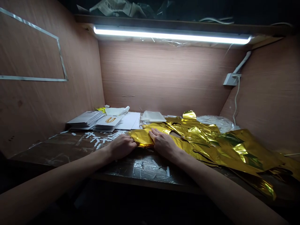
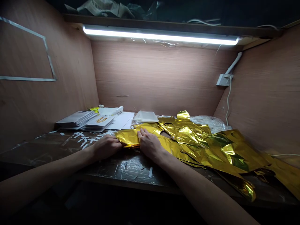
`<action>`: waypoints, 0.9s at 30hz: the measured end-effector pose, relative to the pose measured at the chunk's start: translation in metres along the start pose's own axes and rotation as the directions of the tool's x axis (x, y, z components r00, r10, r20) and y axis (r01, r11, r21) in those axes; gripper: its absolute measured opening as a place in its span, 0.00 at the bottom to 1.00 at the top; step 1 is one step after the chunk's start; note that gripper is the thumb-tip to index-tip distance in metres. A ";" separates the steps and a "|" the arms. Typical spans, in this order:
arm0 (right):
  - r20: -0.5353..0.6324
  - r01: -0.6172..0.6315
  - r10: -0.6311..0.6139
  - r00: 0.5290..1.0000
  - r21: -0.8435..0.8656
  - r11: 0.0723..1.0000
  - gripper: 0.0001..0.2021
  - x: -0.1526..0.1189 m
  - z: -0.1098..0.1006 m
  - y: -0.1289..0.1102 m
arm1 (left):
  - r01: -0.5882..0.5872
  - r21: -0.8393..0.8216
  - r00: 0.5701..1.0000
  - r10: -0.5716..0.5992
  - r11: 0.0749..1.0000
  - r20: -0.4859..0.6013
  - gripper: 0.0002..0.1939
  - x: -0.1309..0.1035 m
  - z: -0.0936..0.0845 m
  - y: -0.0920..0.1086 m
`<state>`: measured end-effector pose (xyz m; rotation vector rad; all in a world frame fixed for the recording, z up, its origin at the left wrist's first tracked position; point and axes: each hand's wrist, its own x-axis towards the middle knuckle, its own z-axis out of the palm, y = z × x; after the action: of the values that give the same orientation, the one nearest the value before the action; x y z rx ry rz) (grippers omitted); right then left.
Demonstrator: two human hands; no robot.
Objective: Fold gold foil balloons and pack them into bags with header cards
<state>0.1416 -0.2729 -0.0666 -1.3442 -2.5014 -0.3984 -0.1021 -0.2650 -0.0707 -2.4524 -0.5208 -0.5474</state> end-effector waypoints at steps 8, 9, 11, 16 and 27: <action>0.115 -0.063 0.079 0.990 -0.139 0.988 0.24 0.000 0.004 0.007 | 0.019 -0.011 0.998 -0.018 1.000 0.061 0.13 0.001 -0.005 0.002; 0.110 -0.032 0.048 0.993 -0.143 0.989 0.24 0.000 0.004 0.008 | 0.041 -0.017 0.998 -0.040 0.999 0.049 0.12 0.000 -0.005 0.003; 0.105 -0.003 0.019 0.994 -0.152 0.988 0.24 0.000 0.004 0.008 | 0.106 -0.014 0.994 -0.106 0.994 0.013 0.09 0.000 -0.006 0.004; 0.085 0.039 -0.027 0.996 -0.138 0.990 0.23 0.000 0.005 0.005 | 0.178 -0.015 0.983 -0.178 0.984 -0.032 0.14 0.003 -0.009 0.006; 0.052 0.172 -0.241 0.969 0.556 0.813 0.16 0.004 -0.023 0.033 | 0.122 -0.134 0.989 -0.110 0.983 0.098 0.15 0.001 -0.001 0.001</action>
<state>0.1700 -0.2604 -0.0404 -0.8866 -2.5750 0.3623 -0.1011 -0.2663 -0.0701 -2.6012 -0.6871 -0.5387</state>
